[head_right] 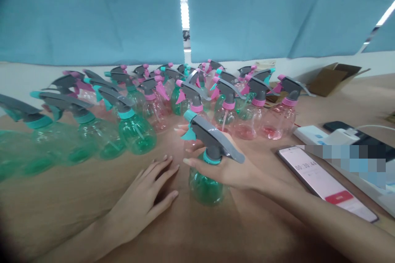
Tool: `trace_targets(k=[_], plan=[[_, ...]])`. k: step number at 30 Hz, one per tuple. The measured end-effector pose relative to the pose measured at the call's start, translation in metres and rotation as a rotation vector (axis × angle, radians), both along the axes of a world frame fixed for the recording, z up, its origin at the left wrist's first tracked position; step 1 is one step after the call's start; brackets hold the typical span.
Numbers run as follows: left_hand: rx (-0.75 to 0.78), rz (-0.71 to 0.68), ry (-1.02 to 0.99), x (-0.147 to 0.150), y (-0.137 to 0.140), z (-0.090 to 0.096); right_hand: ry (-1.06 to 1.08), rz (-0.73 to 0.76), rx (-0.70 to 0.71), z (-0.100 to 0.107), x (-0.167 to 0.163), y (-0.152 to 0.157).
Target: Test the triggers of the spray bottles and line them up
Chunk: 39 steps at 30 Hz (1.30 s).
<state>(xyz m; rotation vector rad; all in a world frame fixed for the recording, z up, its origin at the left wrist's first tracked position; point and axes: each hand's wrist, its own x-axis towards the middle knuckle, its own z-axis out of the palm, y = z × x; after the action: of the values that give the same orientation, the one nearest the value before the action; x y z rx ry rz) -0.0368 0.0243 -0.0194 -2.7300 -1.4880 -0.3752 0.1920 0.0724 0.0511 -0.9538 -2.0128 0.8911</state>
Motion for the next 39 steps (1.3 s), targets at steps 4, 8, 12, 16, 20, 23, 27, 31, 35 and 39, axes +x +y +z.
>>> trace_targets(k=[4, 8, 12, 16, 20, 23, 27, 31, 35, 39], plan=[[-0.003, 0.005, 0.012, 0.000, 0.000, 0.001, 0.047, -0.023, -0.111, 0.000, -0.002, -0.001], [0.001, 0.001, 0.037, 0.001, 0.001, 0.000, 0.043, -0.005, -0.107, -0.002, -0.001, 0.000], [0.008, -0.006, 0.037, 0.001, 0.001, 0.001, 0.100, 0.082, -0.070, 0.002, 0.001, -0.002], [0.010, -0.005, 0.028, 0.001, 0.001, 0.000, 0.123, 0.061, -0.043, 0.005, 0.000, -0.004], [0.001, -0.001, 0.028, -0.001, 0.001, -0.001, 0.028, -0.052, -0.020, 0.001, -0.002, -0.003], [-0.004, 0.005, 0.030, -0.001, 0.001, -0.002, 0.024, -0.082, 0.004, -0.003, -0.002, -0.003], [-0.006, 0.004, 0.024, 0.000, 0.001, -0.001, 0.024, -0.127, 0.015, 0.000, -0.003, -0.007], [-0.008, 0.003, 0.032, 0.001, 0.001, 0.000, -0.006, -0.192, 0.005, 0.010, -0.006, -0.011], [-0.012, 0.003, 0.021, 0.000, 0.001, 0.000, -0.035, -0.164, 0.016, 0.016, -0.007, -0.012], [-0.005, 0.007, 0.003, 0.000, 0.001, 0.000, -0.080, -0.177, 0.006, 0.013, -0.003, -0.012]])
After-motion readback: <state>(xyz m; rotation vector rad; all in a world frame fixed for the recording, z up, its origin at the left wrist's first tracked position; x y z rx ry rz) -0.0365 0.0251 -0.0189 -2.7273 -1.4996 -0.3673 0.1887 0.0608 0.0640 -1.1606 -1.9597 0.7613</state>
